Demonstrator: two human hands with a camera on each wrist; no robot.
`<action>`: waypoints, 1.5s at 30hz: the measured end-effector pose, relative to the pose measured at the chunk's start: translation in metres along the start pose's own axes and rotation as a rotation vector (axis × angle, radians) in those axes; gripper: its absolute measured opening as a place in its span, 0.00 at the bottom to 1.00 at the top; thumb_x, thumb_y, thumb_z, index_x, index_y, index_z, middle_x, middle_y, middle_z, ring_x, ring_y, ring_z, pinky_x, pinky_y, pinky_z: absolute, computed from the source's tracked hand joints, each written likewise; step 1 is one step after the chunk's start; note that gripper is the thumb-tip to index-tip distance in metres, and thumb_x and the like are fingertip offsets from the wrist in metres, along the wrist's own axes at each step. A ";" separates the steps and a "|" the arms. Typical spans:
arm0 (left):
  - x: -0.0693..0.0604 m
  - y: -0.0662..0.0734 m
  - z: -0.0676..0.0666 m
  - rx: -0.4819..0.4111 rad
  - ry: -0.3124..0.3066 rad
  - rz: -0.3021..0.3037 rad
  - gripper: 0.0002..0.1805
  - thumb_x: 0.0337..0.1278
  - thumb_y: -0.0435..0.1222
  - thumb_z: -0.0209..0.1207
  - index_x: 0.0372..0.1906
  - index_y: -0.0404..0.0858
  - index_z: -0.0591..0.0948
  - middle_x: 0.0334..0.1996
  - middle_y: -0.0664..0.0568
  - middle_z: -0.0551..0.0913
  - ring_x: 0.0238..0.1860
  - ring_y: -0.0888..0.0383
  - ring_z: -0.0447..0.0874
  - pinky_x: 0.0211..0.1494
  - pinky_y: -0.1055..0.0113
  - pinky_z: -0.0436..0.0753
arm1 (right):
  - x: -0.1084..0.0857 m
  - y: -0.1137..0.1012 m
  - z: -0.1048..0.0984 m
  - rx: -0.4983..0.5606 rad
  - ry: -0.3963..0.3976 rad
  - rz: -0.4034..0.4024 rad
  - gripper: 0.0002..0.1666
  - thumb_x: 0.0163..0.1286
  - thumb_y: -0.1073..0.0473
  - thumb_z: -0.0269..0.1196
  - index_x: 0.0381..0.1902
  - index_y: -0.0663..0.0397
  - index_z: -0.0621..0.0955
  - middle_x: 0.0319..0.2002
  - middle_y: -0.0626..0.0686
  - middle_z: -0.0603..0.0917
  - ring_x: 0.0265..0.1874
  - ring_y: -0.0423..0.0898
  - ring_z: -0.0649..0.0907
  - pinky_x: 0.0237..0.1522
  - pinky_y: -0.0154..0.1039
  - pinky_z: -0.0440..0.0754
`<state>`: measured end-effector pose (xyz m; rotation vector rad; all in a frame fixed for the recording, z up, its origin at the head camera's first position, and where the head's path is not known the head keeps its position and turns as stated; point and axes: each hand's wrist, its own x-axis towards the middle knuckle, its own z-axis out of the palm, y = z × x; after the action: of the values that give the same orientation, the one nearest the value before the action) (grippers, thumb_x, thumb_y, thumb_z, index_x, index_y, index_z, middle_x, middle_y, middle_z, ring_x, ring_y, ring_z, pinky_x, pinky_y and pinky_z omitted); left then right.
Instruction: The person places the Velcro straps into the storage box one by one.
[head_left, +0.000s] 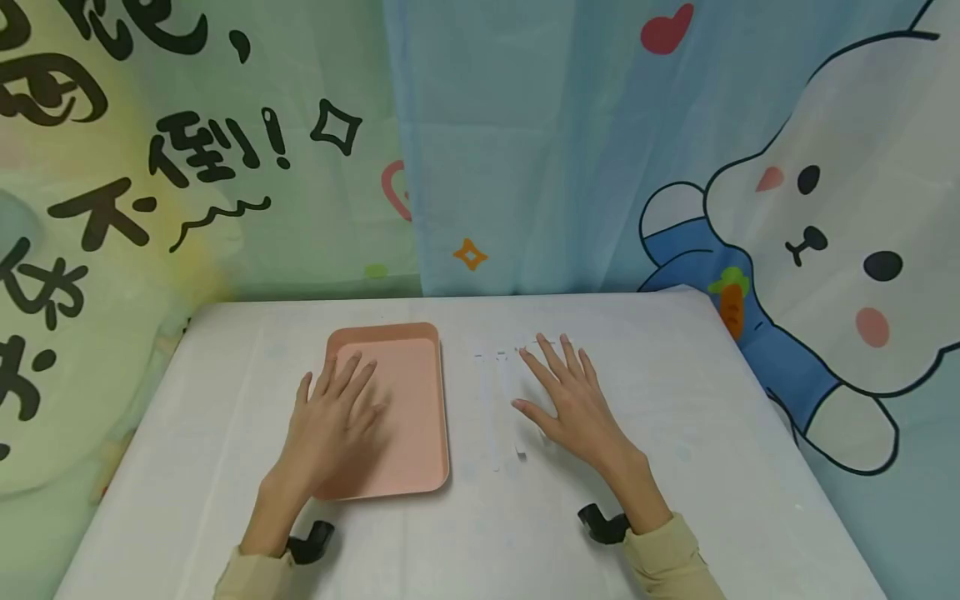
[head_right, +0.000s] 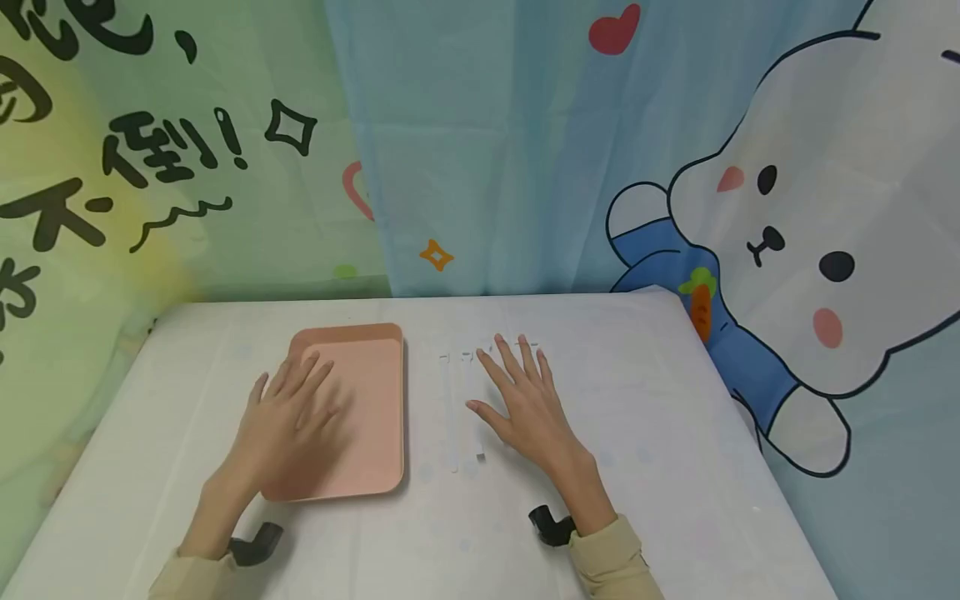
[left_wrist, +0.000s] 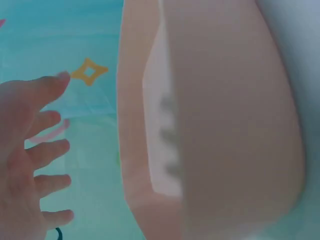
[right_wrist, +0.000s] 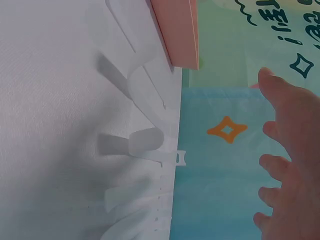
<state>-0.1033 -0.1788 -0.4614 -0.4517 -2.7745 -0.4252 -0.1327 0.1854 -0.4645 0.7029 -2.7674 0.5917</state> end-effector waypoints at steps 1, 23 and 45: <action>-0.001 -0.001 0.000 0.000 0.010 -0.003 0.34 0.64 0.43 0.68 0.73 0.39 0.74 0.74 0.41 0.71 0.75 0.32 0.65 0.71 0.31 0.63 | 0.000 0.000 0.000 0.000 -0.001 0.002 0.46 0.67 0.44 0.70 0.78 0.50 0.67 0.81 0.62 0.58 0.80 0.68 0.51 0.75 0.71 0.48; -0.023 -0.011 0.011 -0.246 -0.020 -0.473 0.25 0.69 0.30 0.58 0.62 0.15 0.71 0.47 0.22 0.82 0.47 0.29 0.85 0.48 0.41 0.84 | -0.005 0.005 0.002 0.056 0.127 -0.055 0.45 0.61 0.52 0.76 0.71 0.64 0.72 0.71 0.71 0.71 0.72 0.71 0.67 0.70 0.68 0.64; -0.029 -0.016 0.016 -0.296 0.120 -0.566 0.17 0.62 0.24 0.51 0.53 0.20 0.81 0.35 0.27 0.88 0.32 0.33 0.89 0.33 0.44 0.84 | 0.010 0.012 0.017 0.219 0.049 0.116 0.37 0.68 0.68 0.69 0.72 0.67 0.68 0.67 0.66 0.75 0.60 0.62 0.81 0.59 0.55 0.80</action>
<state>-0.0863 -0.1951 -0.4898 0.3088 -2.6907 -0.9604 -0.1492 0.1838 -0.4802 0.5642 -2.7377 0.9339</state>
